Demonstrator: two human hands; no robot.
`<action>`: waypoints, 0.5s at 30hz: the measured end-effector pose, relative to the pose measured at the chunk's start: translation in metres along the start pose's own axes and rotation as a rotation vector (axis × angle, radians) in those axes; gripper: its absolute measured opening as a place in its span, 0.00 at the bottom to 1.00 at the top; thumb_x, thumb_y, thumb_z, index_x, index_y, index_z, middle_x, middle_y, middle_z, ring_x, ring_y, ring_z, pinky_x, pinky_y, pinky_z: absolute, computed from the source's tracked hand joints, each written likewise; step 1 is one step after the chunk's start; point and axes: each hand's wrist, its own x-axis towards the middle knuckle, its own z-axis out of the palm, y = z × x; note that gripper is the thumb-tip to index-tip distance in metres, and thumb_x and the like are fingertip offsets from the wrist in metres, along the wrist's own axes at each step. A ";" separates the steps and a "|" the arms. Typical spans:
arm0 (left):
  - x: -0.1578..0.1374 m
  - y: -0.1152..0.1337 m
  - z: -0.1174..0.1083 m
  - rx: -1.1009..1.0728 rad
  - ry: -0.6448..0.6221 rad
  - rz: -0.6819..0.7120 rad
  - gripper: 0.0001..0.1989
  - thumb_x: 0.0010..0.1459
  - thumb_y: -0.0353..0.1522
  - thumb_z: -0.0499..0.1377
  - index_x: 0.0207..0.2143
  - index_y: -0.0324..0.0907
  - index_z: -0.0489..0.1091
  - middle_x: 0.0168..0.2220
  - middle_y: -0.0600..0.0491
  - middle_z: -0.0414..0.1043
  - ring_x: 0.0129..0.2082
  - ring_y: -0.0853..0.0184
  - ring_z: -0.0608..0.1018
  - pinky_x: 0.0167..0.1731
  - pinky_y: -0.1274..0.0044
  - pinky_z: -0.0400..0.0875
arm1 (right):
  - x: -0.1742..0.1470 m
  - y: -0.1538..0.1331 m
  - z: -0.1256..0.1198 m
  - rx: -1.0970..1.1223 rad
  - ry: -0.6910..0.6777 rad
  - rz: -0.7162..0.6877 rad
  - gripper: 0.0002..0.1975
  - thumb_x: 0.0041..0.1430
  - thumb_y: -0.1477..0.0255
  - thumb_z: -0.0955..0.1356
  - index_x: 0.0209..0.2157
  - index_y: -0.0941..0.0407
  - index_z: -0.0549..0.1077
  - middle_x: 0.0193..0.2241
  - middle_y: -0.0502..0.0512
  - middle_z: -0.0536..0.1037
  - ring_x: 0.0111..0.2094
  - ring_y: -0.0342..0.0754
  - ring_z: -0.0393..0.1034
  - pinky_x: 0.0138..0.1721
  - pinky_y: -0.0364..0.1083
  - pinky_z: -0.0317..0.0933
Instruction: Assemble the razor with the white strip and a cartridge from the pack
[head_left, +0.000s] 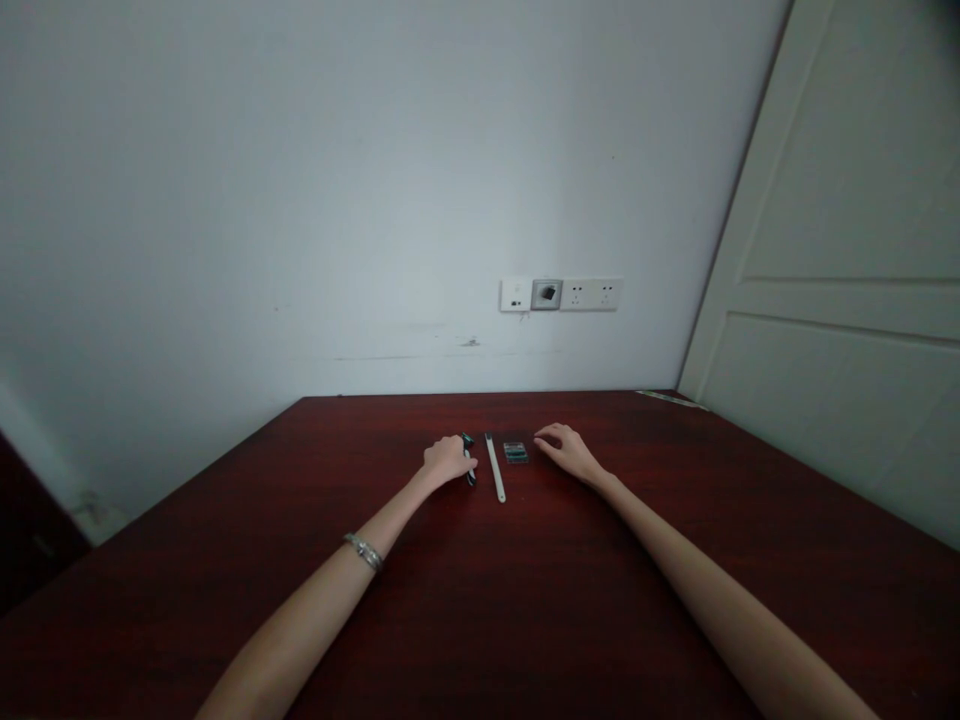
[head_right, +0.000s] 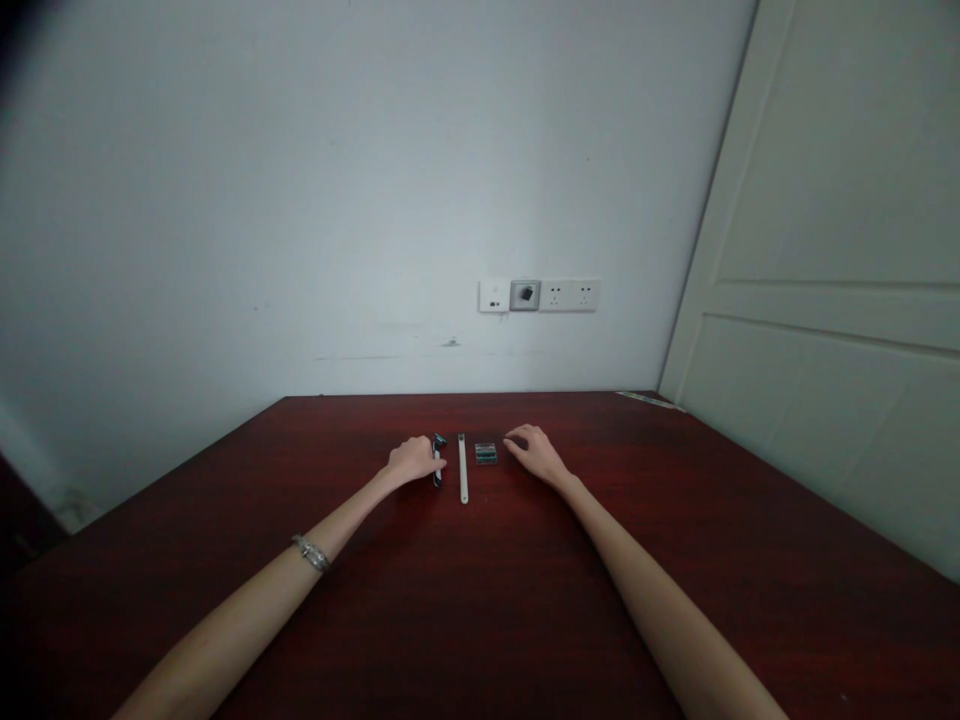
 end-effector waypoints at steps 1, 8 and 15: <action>0.000 0.001 0.000 -0.013 0.002 -0.001 0.12 0.41 0.39 0.61 0.27 0.39 0.71 0.36 0.39 0.74 0.40 0.50 0.75 0.37 0.66 0.67 | 0.000 -0.001 0.000 0.001 -0.002 0.004 0.14 0.56 0.63 0.62 0.36 0.55 0.74 0.38 0.57 0.75 0.42 0.51 0.66 0.47 0.51 0.57; 0.005 -0.004 0.001 -0.071 -0.023 -0.034 0.11 0.41 0.36 0.61 0.29 0.39 0.72 0.35 0.41 0.75 0.39 0.55 0.76 0.33 0.73 0.68 | 0.001 -0.015 0.002 -0.033 0.068 0.037 0.17 0.58 0.62 0.59 0.35 0.56 0.75 0.37 0.57 0.76 0.41 0.52 0.67 0.46 0.50 0.58; 0.006 0.004 -0.010 -0.101 0.102 0.111 0.12 0.46 0.35 0.56 0.21 0.36 0.73 0.21 0.48 0.72 0.25 0.65 0.74 0.23 0.79 0.60 | 0.006 -0.044 0.011 0.295 0.190 0.193 0.16 0.55 0.62 0.61 0.34 0.57 0.75 0.34 0.58 0.77 0.37 0.51 0.70 0.38 0.49 0.64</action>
